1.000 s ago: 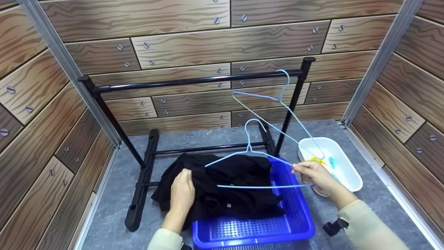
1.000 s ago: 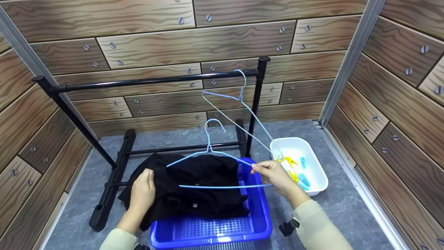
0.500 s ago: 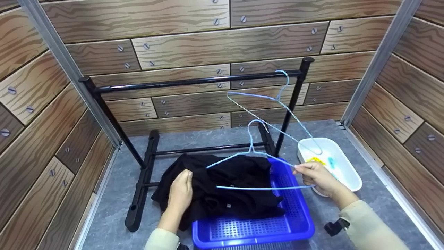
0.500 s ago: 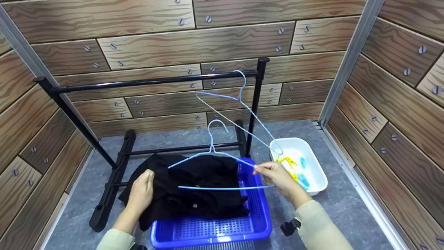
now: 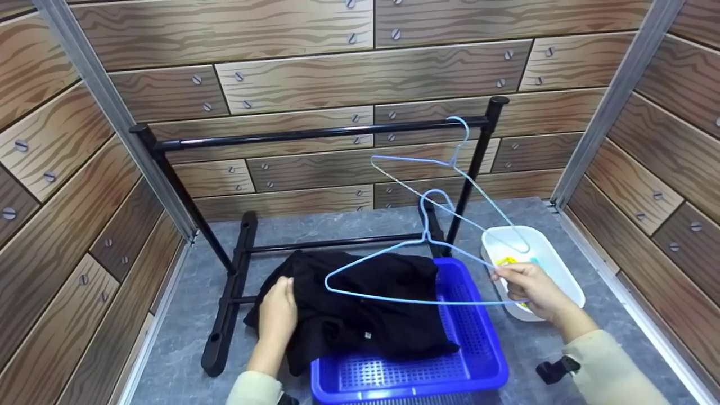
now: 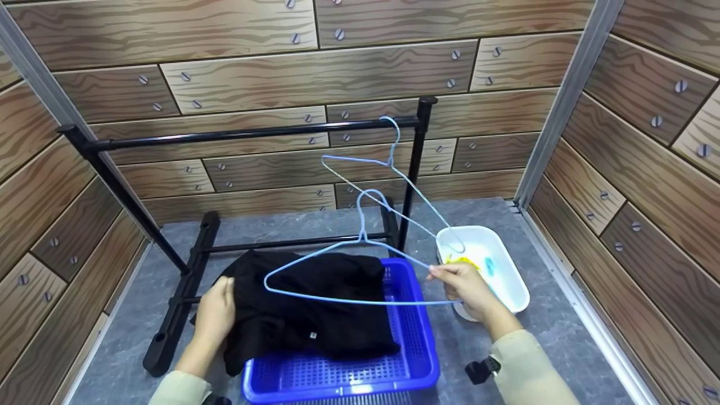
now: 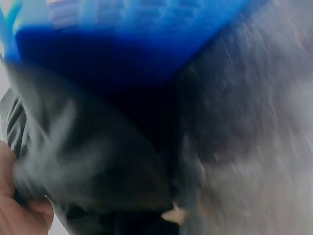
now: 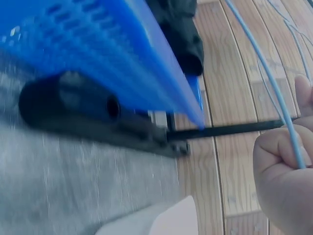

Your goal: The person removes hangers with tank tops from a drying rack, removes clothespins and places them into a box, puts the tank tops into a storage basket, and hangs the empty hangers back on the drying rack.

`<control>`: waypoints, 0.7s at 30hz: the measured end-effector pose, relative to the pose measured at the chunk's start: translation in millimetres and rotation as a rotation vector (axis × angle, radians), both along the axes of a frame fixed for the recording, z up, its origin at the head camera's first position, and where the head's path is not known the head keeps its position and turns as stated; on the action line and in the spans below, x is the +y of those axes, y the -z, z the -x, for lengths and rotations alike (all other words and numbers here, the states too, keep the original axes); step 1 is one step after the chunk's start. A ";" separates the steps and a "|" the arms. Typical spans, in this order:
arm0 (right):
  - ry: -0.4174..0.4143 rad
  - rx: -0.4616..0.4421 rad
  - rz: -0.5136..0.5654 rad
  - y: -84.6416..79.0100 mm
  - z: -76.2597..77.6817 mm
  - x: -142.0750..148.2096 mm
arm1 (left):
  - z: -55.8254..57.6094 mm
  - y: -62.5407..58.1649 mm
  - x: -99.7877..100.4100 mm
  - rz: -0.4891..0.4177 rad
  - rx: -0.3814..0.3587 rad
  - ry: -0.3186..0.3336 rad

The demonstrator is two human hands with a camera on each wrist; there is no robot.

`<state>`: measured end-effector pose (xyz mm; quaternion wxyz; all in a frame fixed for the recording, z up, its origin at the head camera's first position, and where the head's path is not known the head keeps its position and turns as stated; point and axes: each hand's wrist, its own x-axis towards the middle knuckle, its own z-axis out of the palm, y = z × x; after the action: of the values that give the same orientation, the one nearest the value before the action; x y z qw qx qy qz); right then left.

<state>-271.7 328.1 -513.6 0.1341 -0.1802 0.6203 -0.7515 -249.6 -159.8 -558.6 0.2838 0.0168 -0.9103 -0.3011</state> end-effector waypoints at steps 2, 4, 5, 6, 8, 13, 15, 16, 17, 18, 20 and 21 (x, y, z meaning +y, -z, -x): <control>0.005 0.005 0.006 -0.9 -0.5 3.9 | -2.0 0.8 -2.1 0.005 0.000 -0.006; -0.001 0.011 0.002 -1.6 0.2 5.1 | -2.7 0.6 -1.4 0.012 0.002 0.000; -0.001 0.010 0.006 -1.7 0.7 4.6 | -2.7 0.4 -0.4 0.012 0.007 -0.001; -0.001 0.010 0.006 -1.7 1.1 3.8 | -2.7 -0.3 1.1 0.010 0.009 -0.004; 0.003 0.009 0.006 -1.2 1.5 2.4 | -2.5 -1.0 4.3 0.005 0.018 -0.007; 0.009 0.015 0.009 0.2 1.2 2.2 | -3.4 -0.5 10.4 0.008 0.042 0.033; 0.010 0.018 0.008 0.2 1.9 1.8 | -3.0 0.7 11.5 0.014 0.062 0.062; 0.007 0.022 0.011 0.4 2.4 1.5 | -2.6 1.9 12.0 0.023 0.079 0.079; 0.006 0.022 0.010 0.6 2.8 0.8 | -2.3 3.1 12.5 0.031 0.093 0.098; 0.007 0.021 0.007 0.8 3.1 0.3 | -2.1 4.2 13.2 0.041 0.103 0.119; 0.007 0.020 0.002 1.4 3.8 -0.7 | -2.4 5.7 15.2 0.068 0.112 0.154; 0.009 0.017 0.000 1.7 4.0 -1.3 | -2.7 6.7 16.4 0.084 0.110 0.168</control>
<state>-275.7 326.8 -515.3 0.1252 -0.1837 0.6223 -0.7506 -246.9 -143.4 -565.3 0.3076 -0.0883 -0.9032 -0.2859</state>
